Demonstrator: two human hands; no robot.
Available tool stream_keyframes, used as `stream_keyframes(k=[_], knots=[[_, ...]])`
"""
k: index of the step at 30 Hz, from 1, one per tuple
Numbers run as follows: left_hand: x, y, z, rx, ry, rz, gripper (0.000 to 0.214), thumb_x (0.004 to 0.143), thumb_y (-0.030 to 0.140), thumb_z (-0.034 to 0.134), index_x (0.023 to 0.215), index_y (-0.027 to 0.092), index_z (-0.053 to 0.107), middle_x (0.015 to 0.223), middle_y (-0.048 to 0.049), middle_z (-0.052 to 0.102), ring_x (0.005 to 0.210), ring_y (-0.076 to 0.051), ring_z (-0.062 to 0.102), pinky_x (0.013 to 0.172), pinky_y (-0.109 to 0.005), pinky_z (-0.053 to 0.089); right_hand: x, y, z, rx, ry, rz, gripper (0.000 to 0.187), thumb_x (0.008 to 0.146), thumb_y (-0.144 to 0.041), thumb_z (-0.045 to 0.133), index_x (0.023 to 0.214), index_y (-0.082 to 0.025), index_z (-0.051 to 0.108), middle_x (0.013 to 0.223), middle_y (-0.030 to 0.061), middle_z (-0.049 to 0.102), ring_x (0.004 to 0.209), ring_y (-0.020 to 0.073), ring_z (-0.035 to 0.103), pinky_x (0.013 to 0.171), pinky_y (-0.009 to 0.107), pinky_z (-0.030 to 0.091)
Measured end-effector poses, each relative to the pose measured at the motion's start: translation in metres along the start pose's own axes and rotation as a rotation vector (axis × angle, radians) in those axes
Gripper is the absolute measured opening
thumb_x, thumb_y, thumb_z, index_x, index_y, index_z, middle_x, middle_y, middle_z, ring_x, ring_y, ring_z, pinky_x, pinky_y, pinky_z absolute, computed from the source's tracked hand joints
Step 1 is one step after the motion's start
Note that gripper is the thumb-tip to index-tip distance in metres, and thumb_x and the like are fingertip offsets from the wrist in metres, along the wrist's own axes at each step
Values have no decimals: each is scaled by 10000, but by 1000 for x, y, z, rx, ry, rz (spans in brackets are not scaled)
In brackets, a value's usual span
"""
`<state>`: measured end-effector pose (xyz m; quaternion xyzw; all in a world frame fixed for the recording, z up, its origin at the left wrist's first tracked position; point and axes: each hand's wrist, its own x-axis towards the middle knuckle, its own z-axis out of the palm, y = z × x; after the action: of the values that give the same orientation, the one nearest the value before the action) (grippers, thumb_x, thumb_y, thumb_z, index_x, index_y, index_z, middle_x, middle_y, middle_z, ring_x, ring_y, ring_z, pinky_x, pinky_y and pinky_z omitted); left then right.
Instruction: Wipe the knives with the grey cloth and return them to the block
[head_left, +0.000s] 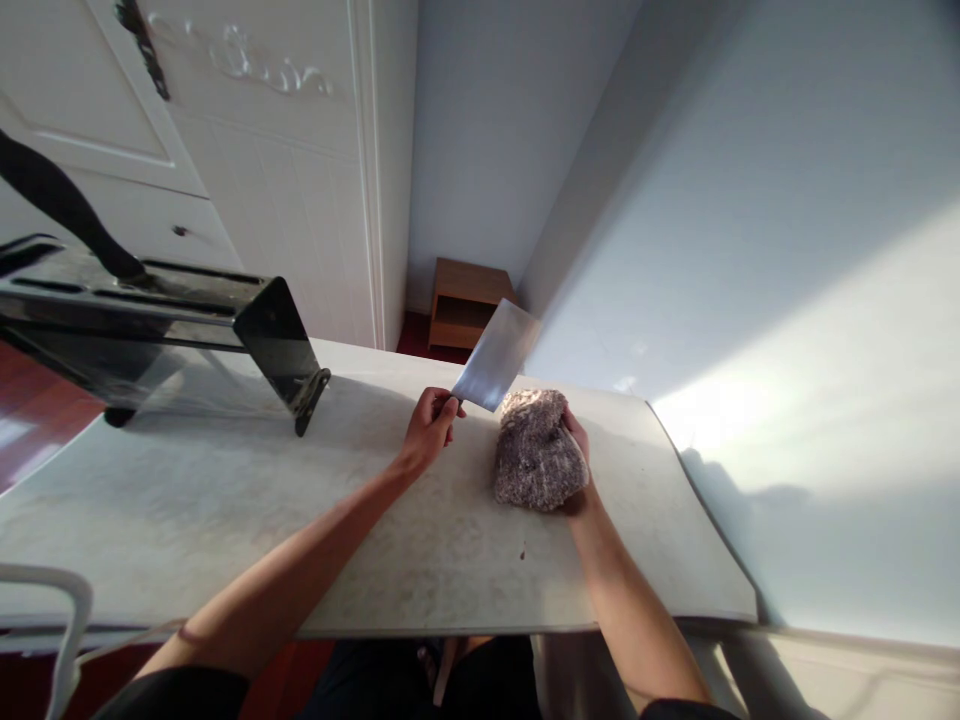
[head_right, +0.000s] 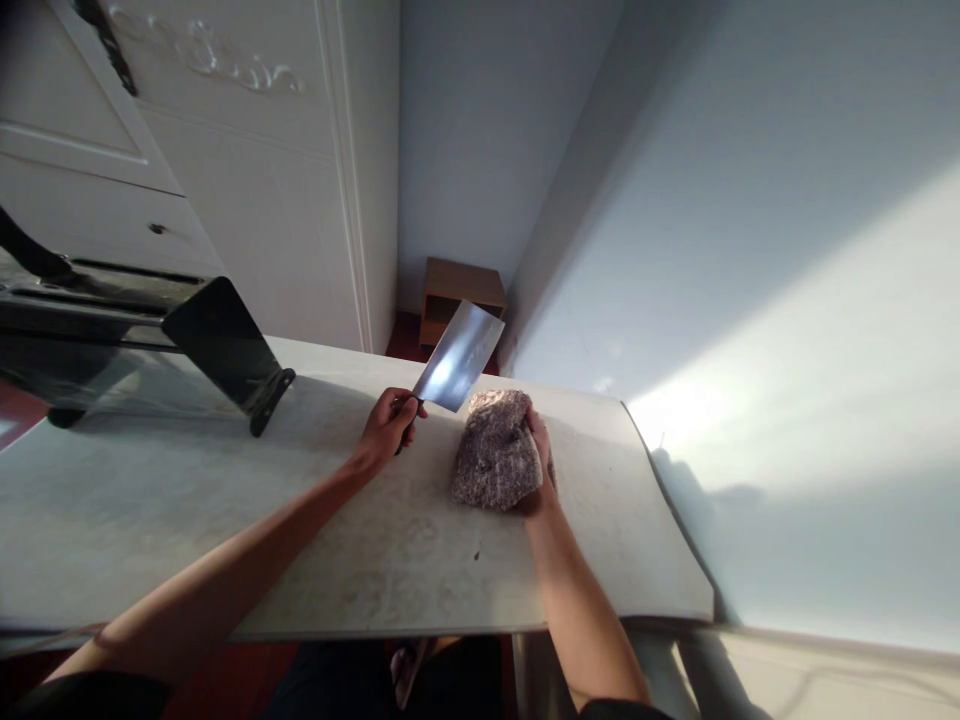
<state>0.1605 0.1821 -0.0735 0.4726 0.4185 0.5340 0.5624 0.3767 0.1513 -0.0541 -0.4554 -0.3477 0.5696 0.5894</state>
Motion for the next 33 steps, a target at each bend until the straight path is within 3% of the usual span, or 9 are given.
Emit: stream_keyframes(k=[5, 10, 14, 16, 19, 22, 25, 33], knots=[[-2, -4, 3, 10, -17, 30, 302, 825, 453, 557, 925, 198, 431, 800, 21, 602, 428, -41, 450, 395, -193, 361, -1, -12, -11, 163, 77, -72, 471, 781, -656, 554, 989, -255, 689, 912, 38, 731, 854, 250, 679, 776, 422, 532], [-8, -2, 4, -21, -29, 24, 333, 866, 526, 511, 936, 206, 450, 830, 5, 605, 464, -56, 455, 416, -205, 358, -6, -20, -2, 187, 127, -110, 502, 823, -658, 506, 1052, -240, 662, 936, 52, 722, 857, 247, 674, 732, 399, 526], [-17, 2, 7, -23, -49, 30, 390, 918, 581, 369, 937, 206, 472, 853, -12, 605, 505, -74, 466, 450, -220, 371, -13, -10, 11, 34, 355, -410, 232, 836, -476, 617, 954, -282, 665, 882, -16, 707, 790, 180, 645, 696, 304, 495], [-20, 2, 8, 4, -66, 37, 384, 926, 568, 351, 946, 207, 479, 854, -14, 606, 526, -83, 474, 477, -228, 385, -18, -3, 17, -168, 384, -538, 154, 841, -412, 635, 825, -264, 675, 789, -26, 685, 726, 158, 616, 678, 276, 475], [-24, -1, 10, 135, -78, 47, 315, 894, 505, 461, 1011, 213, 483, 887, -16, 624, 595, -109, 524, 546, -246, 428, -24, 6, 29, -458, 260, -646, 109, 839, -329, 654, 872, -244, 716, 849, 7, 709, 798, 184, 640, 758, 300, 493], [-25, -6, 10, 328, -83, 135, 298, 868, 402, 530, 1090, 211, 471, 975, -41, 645, 822, -164, 612, 730, -295, 483, -24, 11, 39, -674, -24, -772, 302, 839, -241, 645, 1139, -239, 685, 1129, 58, 698, 1062, 245, 628, 954, 395, 471], [-25, -8, 9, 466, -83, 181, 272, 883, 332, 499, 1118, 202, 459, 1024, -74, 658, 953, -200, 629, 848, -340, 478, -20, 14, 45, -829, -210, -909, 406, 859, -153, 586, 1252, -251, 624, 1208, 72, 672, 1144, 242, 597, 1016, 444, 444], [-26, -2, 6, 697, -84, 207, 280, 889, 263, 472, 1164, 208, 466, 1101, -104, 677, 999, -252, 652, 862, -373, 485, -19, 15, 47, -894, -285, -968, 462, 861, -83, 534, 1280, -266, 605, 1161, 72, 695, 1087, 222, 629, 942, 428, 504]])
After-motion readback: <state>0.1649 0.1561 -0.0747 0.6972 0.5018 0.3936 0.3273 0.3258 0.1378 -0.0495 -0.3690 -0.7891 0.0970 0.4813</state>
